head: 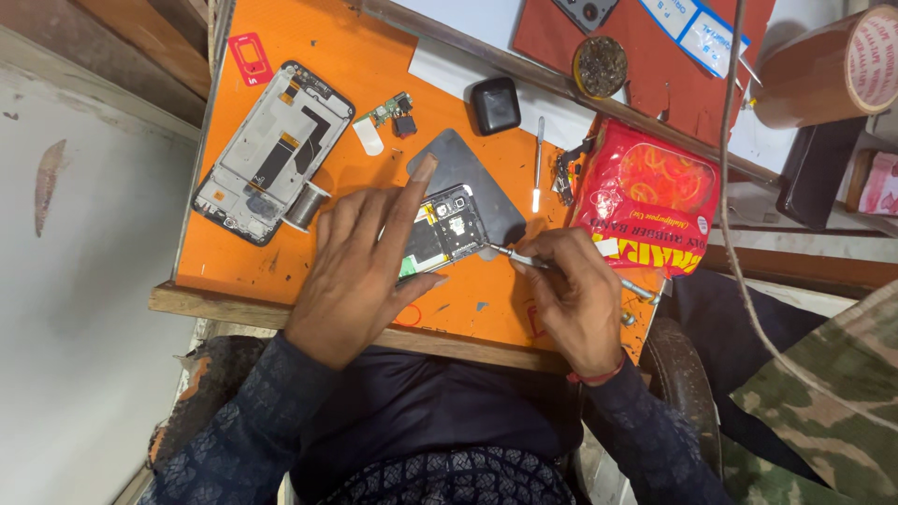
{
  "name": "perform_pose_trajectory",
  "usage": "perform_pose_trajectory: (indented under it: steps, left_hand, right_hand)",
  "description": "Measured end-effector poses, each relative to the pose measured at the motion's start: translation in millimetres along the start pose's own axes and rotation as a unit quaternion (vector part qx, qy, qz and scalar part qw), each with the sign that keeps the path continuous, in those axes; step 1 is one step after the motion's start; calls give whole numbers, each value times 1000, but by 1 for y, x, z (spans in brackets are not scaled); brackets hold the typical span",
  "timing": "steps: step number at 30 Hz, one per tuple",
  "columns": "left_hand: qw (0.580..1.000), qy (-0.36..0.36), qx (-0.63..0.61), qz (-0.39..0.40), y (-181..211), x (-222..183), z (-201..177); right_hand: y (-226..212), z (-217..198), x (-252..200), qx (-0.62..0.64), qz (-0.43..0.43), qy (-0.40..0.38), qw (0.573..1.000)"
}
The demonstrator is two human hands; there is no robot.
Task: The person is repairing a disassembled smartphone on an orange workbench. They use a small screwdriver to manipulate components inside the phone's chassis and apply adhesive tape to secure internal parts.
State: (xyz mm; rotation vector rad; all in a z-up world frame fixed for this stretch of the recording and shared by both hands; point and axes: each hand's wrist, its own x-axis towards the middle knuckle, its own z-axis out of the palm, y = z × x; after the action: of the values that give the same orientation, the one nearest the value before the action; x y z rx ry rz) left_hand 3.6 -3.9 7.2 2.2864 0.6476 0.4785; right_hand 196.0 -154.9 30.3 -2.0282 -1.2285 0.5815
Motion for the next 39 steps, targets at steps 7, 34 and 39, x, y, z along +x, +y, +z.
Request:
perform_pose_trajectory:
  steps: [7,34,39]
  left_hand:
    - [1000,1,-9,-3,-2,0,2]
    - [1000,1,-29,-2,-4,-2,-2]
    - [999,-6,-34,-10,-4,-5,-3]
  right_hand:
    - [0,0,1,0,-10,6,1000]
    - [-37,-8,9,-244,-209,-36,946]
    - [-53,-13,17,-292,-235,-99,922]
